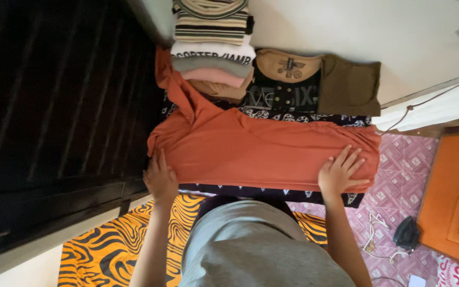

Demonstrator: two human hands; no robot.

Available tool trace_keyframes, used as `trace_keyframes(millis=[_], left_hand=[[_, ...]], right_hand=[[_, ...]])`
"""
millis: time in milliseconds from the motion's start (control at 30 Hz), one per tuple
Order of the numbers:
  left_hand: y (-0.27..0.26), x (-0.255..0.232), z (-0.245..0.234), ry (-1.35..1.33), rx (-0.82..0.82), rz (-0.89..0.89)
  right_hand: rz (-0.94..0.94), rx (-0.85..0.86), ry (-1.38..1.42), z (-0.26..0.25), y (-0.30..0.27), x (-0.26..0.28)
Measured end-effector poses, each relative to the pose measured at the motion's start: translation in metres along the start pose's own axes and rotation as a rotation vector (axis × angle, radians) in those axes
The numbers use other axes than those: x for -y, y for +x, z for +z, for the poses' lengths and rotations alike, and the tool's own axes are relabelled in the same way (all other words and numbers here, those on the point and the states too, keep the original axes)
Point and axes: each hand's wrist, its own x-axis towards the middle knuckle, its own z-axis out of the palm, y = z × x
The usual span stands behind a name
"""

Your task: The person folds a reddish garment by smoothing it out on a flat surface, folding the sides inward, and rolling it into a compact bundle.

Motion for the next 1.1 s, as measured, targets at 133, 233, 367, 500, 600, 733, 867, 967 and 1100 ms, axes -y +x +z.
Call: trace_keyframes(millis=[133, 233, 367, 500, 600, 733, 867, 967, 1100], left_hand=[[0.004, -0.027, 0.033, 0.266, -0.245, 0.063], [0.002, -0.057, 0.049, 0.064, -0.1, 0.441], [0.004, -0.06, 0.047, -0.033, 0.151, 0.602], [-0.006, -0.052, 0.013, -0.044, 0.044, 0.547], [-0.015, -0.039, -0.009, 0.01, -0.038, 0.487], [-0.022, -0.018, -0.016, 0.051, -0.091, 0.34], [-0.023, -0.008, 0.008, -0.018, -0.134, 0.222], [-0.009, -0.015, 0.043, -0.102, -0.027, 0.293], [0.011, -0.034, 0.051, -0.226, 0.086, 0.437]], right_hand=[[-0.188, -0.014, -0.081, 0.001, -0.021, 0.099], [-0.525, 0.236, 0.173, -0.009, -0.057, 0.203], [-0.958, 0.391, 0.205, 0.001, -0.089, 0.265], [-0.941, 0.225, 0.194, 0.03, -0.078, 0.266], [-0.701, 0.335, -0.091, 0.037, -0.043, 0.253], [-0.543, 0.253, -0.001, 0.037, -0.014, 0.239], [-0.536, 0.174, 0.04, 0.043, -0.023, 0.247], [-0.643, 0.294, 0.173, 0.051, -0.063, 0.26], [-1.109, 0.385, 0.239, 0.05, -0.08, 0.278]])
